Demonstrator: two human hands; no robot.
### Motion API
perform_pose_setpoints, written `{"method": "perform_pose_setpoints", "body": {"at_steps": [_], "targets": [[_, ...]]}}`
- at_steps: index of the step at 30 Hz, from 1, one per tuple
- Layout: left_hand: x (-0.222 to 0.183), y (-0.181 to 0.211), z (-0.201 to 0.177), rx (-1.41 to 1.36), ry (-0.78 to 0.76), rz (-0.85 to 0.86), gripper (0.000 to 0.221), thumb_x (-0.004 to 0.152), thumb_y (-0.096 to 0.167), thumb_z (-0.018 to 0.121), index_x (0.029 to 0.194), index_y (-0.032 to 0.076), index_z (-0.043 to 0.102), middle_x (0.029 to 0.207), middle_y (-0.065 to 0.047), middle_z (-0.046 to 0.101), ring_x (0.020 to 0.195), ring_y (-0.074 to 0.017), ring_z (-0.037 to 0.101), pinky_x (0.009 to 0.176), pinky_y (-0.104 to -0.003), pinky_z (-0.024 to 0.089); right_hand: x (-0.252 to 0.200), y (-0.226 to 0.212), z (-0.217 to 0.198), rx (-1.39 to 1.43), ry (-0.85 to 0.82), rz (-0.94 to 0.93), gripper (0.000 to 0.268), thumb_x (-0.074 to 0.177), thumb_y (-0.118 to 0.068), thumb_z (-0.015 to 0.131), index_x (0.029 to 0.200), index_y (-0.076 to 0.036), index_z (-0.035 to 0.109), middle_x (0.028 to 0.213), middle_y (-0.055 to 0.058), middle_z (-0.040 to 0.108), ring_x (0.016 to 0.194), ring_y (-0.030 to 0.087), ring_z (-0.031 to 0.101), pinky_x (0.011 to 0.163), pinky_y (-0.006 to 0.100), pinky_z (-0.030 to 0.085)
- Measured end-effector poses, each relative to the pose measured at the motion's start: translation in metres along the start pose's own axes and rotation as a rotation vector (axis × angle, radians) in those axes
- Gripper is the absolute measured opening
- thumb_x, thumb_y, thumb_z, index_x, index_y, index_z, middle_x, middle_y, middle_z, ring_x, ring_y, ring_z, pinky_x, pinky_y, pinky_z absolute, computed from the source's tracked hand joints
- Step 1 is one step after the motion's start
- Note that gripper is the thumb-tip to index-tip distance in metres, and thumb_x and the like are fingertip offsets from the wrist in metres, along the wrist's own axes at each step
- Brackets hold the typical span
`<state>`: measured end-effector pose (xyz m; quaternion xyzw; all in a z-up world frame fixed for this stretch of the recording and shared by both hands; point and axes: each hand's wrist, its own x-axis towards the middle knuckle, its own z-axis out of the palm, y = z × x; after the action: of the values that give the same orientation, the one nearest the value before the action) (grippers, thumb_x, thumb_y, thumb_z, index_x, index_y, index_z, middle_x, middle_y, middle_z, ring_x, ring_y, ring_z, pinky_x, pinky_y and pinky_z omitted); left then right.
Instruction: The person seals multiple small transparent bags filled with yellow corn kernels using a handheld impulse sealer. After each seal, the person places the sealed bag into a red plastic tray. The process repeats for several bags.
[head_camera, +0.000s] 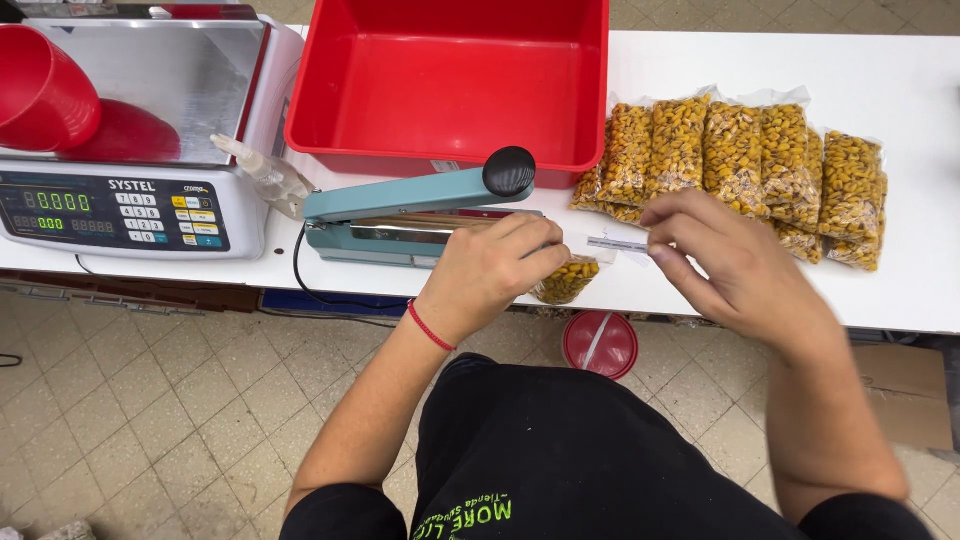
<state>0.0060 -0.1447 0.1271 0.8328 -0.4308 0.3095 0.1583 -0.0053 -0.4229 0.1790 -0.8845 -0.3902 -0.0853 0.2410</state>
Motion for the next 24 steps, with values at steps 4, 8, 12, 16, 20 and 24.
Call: {"method": "perform_pose_setpoints", "body": {"at_steps": [4,8,12,16,20,24], "targets": [[-0.002,0.0,0.001,-0.002,0.005,-0.01,0.028,0.085,-0.006,0.073,0.101,0.017,0.064,0.104,0.003,0.065,0.091,-0.0174,0.065,0.042,-0.03,0.038,0.031,-0.009,-0.014,-0.296,-0.243,0.028,0.02,0.103,-0.027,0.051,0.101,-0.009,0.059,0.119,0.006,0.06,0.105,0.024,0.063,0.043,0.041,0.053],[-0.001,0.001,0.0,-0.071,-0.004,-0.054,0.02,0.09,-0.003,0.07,0.1,0.014,0.064,0.104,0.002,0.064,0.091,-0.0195,0.063,0.042,-0.033,0.038,0.052,-0.012,-0.005,-0.462,-0.386,-0.066,0.022,0.103,-0.034,0.051,0.101,-0.015,0.06,0.103,0.001,0.057,0.094,0.022,0.059,0.042,0.043,0.052],[-0.003,0.002,0.0,-0.145,-0.015,-0.109,0.017,0.091,-0.004,0.068,0.098,0.01,0.061,0.103,-0.001,0.062,0.09,-0.0227,0.062,0.034,-0.037,0.036,0.056,-0.013,0.008,-0.444,-0.375,-0.076,0.028,0.104,-0.037,0.051,0.102,-0.013,0.064,0.107,0.002,0.059,0.098,0.023,0.062,0.051,0.043,0.057],[-0.005,0.002,0.003,-0.138,0.04,-0.108,0.014,0.092,-0.004,0.067,0.096,0.008,0.061,0.103,-0.002,0.062,0.091,-0.0216,0.064,0.036,-0.035,0.036,0.047,-0.01,0.001,-0.297,-0.241,-0.124,0.017,0.103,-0.025,0.058,0.102,-0.01,0.066,0.111,0.005,0.065,0.101,0.026,0.063,0.044,0.041,0.05],[-0.005,0.002,0.003,-0.149,0.047,-0.084,0.014,0.093,-0.002,0.07,0.098,0.01,0.064,0.105,-0.003,0.063,0.092,-0.0231,0.064,0.037,-0.035,0.039,0.043,-0.009,0.003,-0.177,-0.252,-0.003,0.015,0.1,-0.026,0.059,0.102,-0.015,0.07,0.116,0.0,0.065,0.106,0.02,0.063,0.043,0.04,0.049],[0.0,0.002,0.001,-0.161,0.073,-0.037,0.01,0.097,-0.001,0.067,0.096,0.007,0.063,0.104,-0.004,0.064,0.094,-0.0241,0.066,0.047,-0.034,0.044,0.043,-0.01,0.015,-0.168,-0.177,-0.041,0.013,0.099,-0.023,0.061,0.101,-0.013,0.07,0.116,0.003,0.065,0.108,0.024,0.063,0.049,0.042,0.052]]}}
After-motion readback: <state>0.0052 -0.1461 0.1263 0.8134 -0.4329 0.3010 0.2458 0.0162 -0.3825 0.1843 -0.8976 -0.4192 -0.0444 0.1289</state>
